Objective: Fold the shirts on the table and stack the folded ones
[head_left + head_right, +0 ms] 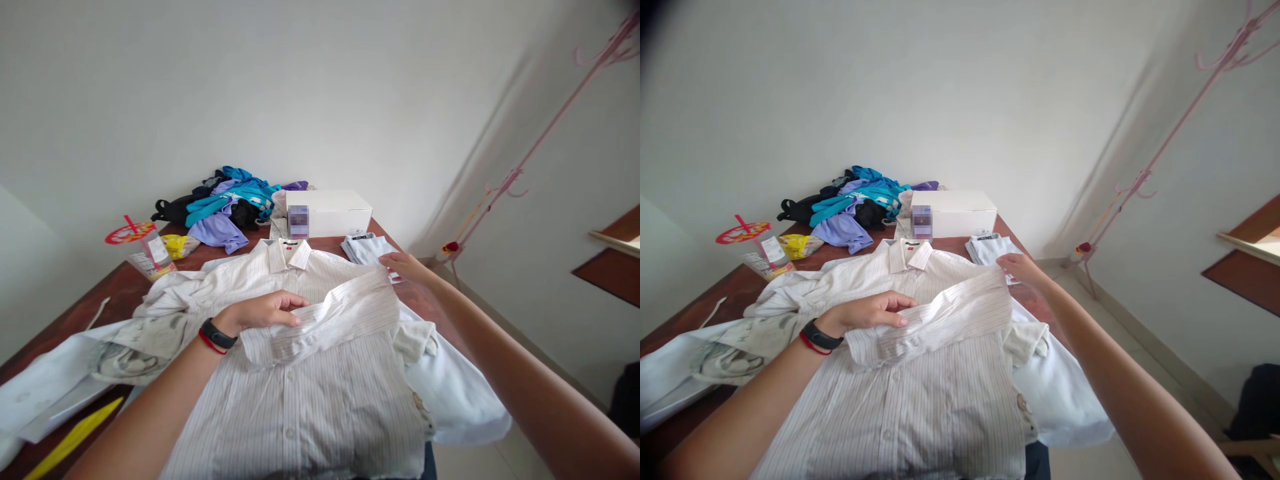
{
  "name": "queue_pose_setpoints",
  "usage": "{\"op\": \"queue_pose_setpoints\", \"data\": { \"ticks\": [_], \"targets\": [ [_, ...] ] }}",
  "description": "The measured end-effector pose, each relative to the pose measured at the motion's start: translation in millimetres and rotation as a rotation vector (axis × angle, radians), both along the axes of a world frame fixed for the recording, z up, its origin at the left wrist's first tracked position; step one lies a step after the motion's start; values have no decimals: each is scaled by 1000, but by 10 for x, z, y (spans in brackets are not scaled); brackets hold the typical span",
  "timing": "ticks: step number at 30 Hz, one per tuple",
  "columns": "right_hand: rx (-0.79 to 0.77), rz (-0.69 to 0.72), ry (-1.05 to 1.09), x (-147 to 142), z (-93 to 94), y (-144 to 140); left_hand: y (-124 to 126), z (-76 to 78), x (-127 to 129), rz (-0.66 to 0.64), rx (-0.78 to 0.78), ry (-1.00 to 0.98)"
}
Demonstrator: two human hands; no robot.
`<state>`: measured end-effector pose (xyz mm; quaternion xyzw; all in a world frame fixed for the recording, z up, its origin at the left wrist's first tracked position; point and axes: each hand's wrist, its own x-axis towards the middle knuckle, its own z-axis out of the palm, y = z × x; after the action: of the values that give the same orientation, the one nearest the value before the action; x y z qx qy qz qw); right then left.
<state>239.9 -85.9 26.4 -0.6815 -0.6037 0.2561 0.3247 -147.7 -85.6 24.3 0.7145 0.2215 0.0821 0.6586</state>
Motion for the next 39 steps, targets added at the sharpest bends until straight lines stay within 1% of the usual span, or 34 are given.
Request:
{"op": "queue_pose_setpoints", "data": {
  "ticks": [3,5,7,9,12,15,18,20,24,26,28,32,34,36,37,39],
  "targets": [
    [-176,39,-31,-115,69,218,-40,33,-8,-31,-86,-83],
    [-274,56,-125,-218,118,383,-53,44,-32,-75,-139,-100],
    [-338,52,-233,-308,147,549,-55,49,-69,-130,-182,-87],
    [-355,42,-299,-362,152,689,-52,53,-108,-172,-219,-71],
    [-318,27,-325,-374,127,809,-62,45,-131,-198,-272,-69],
    [-293,0,-323,-360,89,835,-96,-8,-80,-240,-316,-61],
    [-313,-16,-287,-368,43,824,-135,-93,9,-297,-330,-33],
    [-332,-20,-262,-374,10,825,-147,-135,50,-308,-327,-27],
    [-360,-26,-219,-347,-44,873,-139,-133,48,-295,-356,-56],
    [-362,-28,-208,-326,-65,907,-137,-109,25,-273,-384,-87],
    [-340,-33,-207,-316,-86,930,-142,-93,5,-221,-420,-123],
    [-221,-56,-240,-328,-119,901,-128,-100,-24,-64,-504,-233],
    [-154,-70,-262,-340,-122,839,-82,-95,-47,34,-515,-313],
    [-93,-91,-271,-346,-119,744,-9,-74,-90,147,-467,-326],
    [-60,-98,-267,-344,-119,684,34,-59,-120,205,-418,-283],
    [22,-108,-245,-330,-137,541,115,-30,-198,291,-291,-114]
  ]
}}
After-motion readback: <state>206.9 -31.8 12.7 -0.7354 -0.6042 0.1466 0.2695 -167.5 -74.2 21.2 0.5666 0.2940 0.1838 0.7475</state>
